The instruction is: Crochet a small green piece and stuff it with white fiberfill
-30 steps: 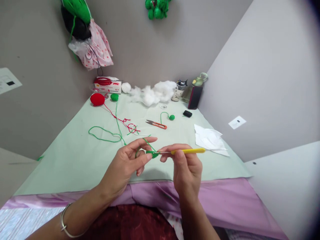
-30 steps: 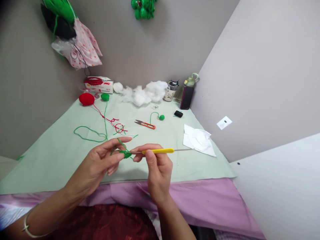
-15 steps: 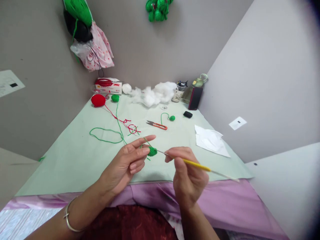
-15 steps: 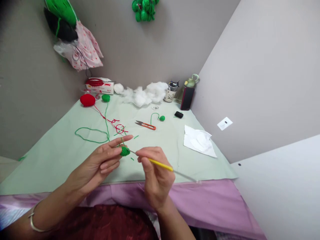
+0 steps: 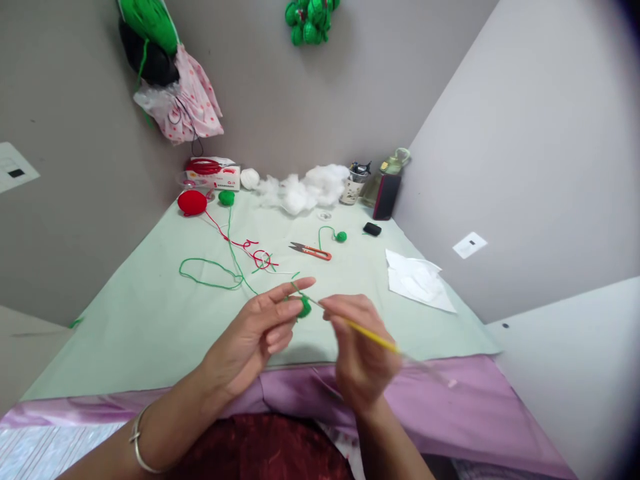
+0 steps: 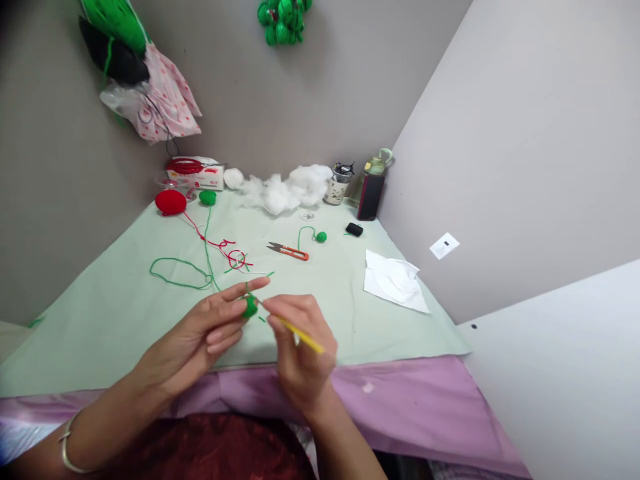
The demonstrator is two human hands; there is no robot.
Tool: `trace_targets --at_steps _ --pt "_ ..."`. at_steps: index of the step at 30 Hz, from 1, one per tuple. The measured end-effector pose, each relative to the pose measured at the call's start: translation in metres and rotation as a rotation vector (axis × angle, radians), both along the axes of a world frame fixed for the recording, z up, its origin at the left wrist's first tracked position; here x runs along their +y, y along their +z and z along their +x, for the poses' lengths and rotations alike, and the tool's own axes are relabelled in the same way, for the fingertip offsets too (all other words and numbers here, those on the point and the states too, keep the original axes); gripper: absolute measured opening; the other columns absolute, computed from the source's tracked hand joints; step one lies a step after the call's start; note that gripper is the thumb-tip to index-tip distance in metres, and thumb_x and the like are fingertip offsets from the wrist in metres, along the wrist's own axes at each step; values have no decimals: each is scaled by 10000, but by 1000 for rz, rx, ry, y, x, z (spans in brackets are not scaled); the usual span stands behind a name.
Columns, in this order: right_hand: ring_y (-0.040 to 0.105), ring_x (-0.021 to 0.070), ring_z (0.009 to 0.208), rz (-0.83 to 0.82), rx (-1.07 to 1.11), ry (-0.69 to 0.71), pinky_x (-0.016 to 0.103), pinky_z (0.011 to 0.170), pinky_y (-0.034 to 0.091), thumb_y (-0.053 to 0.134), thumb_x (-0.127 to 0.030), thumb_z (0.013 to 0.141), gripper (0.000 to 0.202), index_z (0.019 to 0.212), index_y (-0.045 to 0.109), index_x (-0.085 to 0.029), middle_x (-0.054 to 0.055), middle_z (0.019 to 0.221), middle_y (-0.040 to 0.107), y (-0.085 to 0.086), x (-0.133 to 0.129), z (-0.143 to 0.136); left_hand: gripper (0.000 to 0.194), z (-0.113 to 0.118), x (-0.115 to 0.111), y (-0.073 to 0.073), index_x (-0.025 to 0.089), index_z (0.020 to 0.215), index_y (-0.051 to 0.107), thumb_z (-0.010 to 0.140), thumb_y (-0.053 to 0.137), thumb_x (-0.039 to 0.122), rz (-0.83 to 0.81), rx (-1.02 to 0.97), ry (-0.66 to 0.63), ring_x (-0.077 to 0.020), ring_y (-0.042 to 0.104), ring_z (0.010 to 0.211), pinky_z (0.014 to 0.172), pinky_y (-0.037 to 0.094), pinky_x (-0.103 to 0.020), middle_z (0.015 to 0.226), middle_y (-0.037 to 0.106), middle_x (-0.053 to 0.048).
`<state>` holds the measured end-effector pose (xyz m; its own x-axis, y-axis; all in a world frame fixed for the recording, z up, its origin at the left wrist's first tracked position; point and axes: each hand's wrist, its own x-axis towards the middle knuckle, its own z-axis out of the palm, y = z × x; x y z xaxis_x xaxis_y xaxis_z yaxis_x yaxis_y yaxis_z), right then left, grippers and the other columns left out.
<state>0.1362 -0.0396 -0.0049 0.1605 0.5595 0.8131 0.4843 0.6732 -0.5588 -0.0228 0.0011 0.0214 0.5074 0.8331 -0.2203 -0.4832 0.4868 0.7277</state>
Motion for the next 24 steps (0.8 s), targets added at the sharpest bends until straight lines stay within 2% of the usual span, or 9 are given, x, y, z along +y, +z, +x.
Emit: trace_targets --at_steps 2,4,6,9,12,16,20,24 --pt "664 158 730 -107 240 104 311 657 560 581 -138 1017 228 1054 776 -250 23 829 725 4 2 2 344 0 1 2 180 1111 836 776 897 229 13 0 41 15 236 470 412 246 -124 719 486 64" --pt "645 154 699 -188 355 195 312 644 546 585 -196 1029 204 1003 780 -249 18 807 713 5 4 1 337 2 -1 1 220 1106 839 775 900 235 83 51 81 20 298 477 423 280 -135 835 577 33" --pt "682 170 774 -230 341 228 316 677 559 615 -215 1016 182 985 791 -251 31 861 743 5 5 -1 358 4 -5 -2 267 1142 830 790 898 263 166 117 84 5 377 495 451 330 -153 893 628 19" --pt "688 160 810 -240 326 203 302 703 561 638 -202 1004 175 1000 801 -265 27 914 766 2 5 -3 339 4 -8 -7 290 1185 819 849 858 310 232 171 54 -21 442 517 522 391 -187 846 648 22" --pt "653 130 714 -280 415 254 296 681 545 622 -215 1017 175 1022 791 -258 16 890 748 -2 5 0 291 2 -7 -8 283 1181 821 893 817 327 244 182 56 -23 444 514 572 401 -208 800 634 31" --pt "673 133 723 -351 511 348 307 701 556 621 -250 1023 167 1021 788 -244 31 932 753 -6 7 4 298 -1 -5 -7 289 1169 824 872 837 314 251 189 73 -22 452 525 564 390 -212 856 629 28" --pt "674 130 720 -379 520 363 302 705 565 620 -269 1027 166 1025 784 -246 32 939 770 -7 7 1 293 -4 -4 -8 288 1143 827 852 849 306 254 192 80 -21 474 543 539 387 -205 925 619 24" --pt "668 138 703 -394 517 352 308 684 574 634 -315 1018 175 1000 786 -231 41 923 770 -8 8 -2 307 -6 -4 -7 273 1152 819 848 845 299 244 203 78 -32 479 545 532 399 -206 891 605 27"
